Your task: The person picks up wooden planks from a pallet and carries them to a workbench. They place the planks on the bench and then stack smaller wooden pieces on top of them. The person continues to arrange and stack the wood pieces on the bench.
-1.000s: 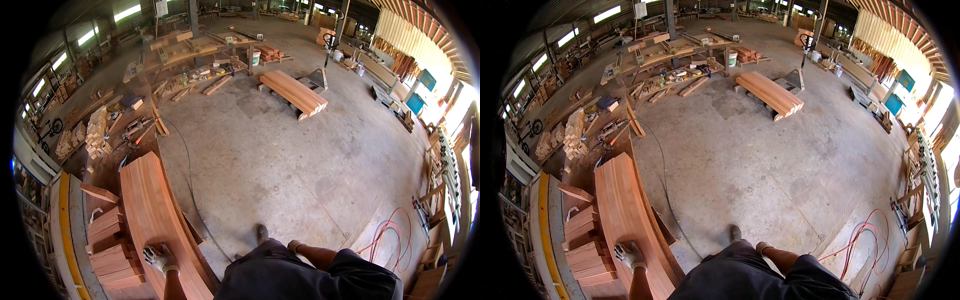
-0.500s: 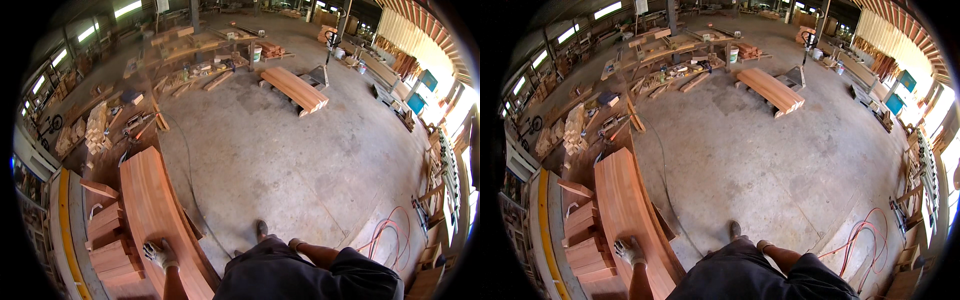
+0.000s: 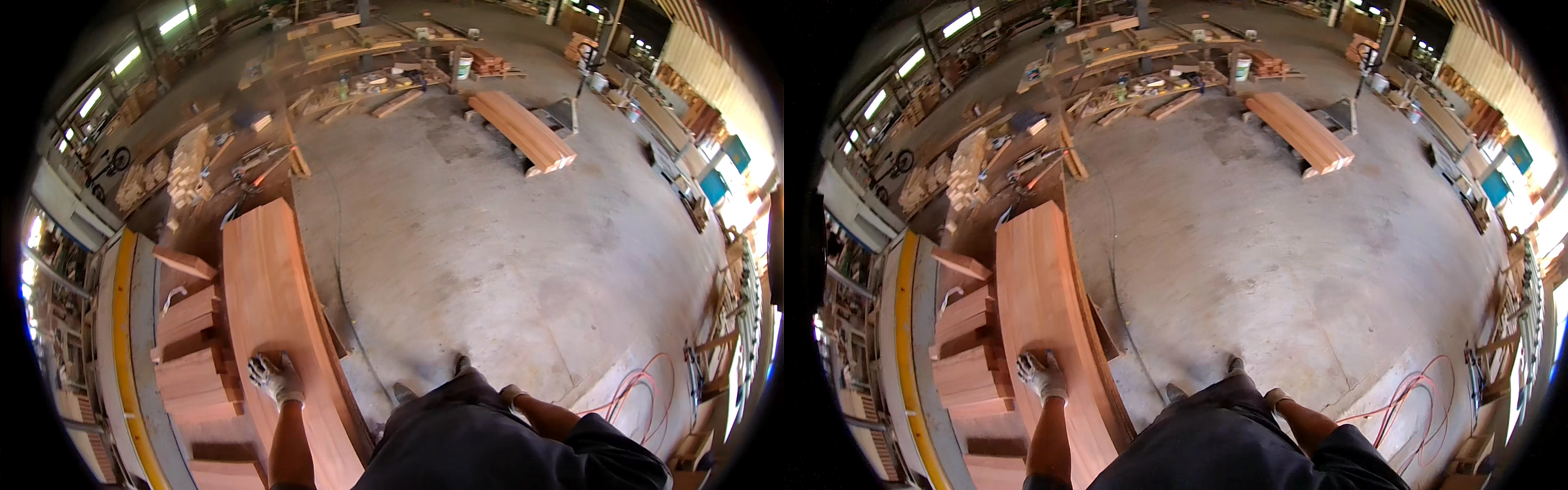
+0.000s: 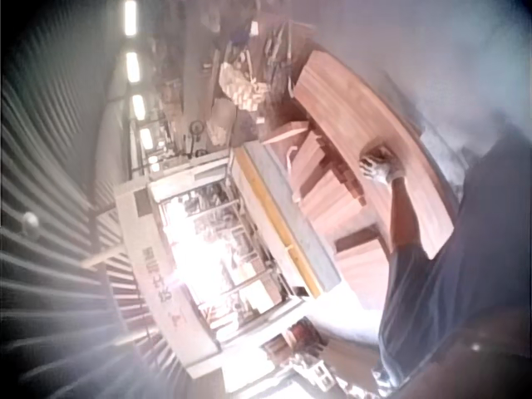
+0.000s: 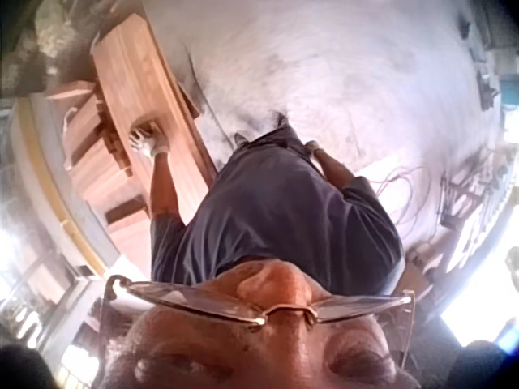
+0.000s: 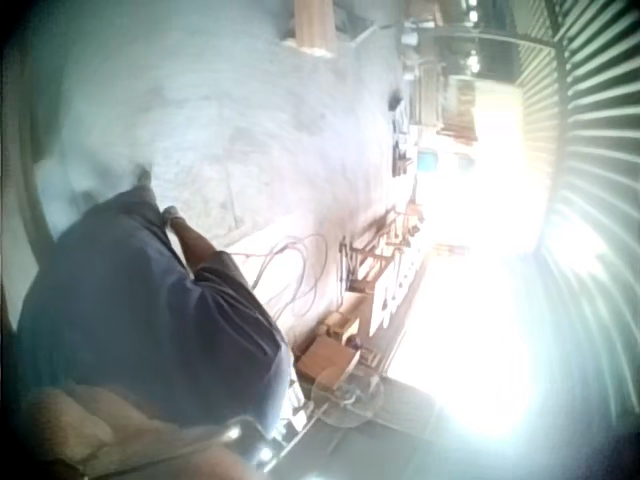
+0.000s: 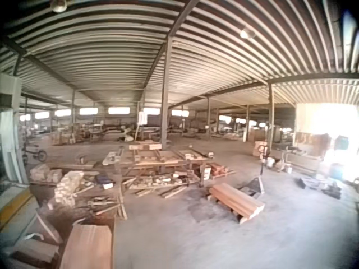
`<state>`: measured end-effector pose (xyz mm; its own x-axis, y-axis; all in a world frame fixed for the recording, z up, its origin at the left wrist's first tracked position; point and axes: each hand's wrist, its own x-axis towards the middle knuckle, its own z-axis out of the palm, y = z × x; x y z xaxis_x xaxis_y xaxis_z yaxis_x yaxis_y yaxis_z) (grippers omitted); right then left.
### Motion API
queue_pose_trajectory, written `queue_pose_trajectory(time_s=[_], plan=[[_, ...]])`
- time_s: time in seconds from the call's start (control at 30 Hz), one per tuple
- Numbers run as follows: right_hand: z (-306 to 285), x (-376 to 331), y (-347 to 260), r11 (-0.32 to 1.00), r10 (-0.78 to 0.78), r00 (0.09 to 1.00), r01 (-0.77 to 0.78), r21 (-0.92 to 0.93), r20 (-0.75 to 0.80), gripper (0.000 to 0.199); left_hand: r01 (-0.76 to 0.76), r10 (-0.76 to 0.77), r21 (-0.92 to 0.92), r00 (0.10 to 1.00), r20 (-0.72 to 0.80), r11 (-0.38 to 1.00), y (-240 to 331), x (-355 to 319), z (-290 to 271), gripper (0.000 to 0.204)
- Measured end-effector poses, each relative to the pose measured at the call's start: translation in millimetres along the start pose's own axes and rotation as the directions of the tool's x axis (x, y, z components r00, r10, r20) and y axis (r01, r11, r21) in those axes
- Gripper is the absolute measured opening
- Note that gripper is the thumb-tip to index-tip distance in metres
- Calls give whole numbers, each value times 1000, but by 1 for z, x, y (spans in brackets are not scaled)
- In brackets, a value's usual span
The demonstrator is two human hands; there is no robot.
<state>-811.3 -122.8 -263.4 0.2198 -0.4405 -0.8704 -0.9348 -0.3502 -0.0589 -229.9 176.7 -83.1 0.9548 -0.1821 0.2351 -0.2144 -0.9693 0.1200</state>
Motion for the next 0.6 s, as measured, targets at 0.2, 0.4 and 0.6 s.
queue_pose_trajectory(time_s=[0.2,0.4,0.6], plan=[[-6,19,22,974,-101,995,97,-204,-9,36,-19,19,-18,1000,8,1000,1,-23,-4,71],[-18,13,55,958,-174,982,185,-218,68,38,50,-49,-11,996,80,999,1,-55,-4,68],[-22,33,104,973,-220,975,221,-62,14,40,119,-116,-18,987,110,993,35,-102,-15,71]])
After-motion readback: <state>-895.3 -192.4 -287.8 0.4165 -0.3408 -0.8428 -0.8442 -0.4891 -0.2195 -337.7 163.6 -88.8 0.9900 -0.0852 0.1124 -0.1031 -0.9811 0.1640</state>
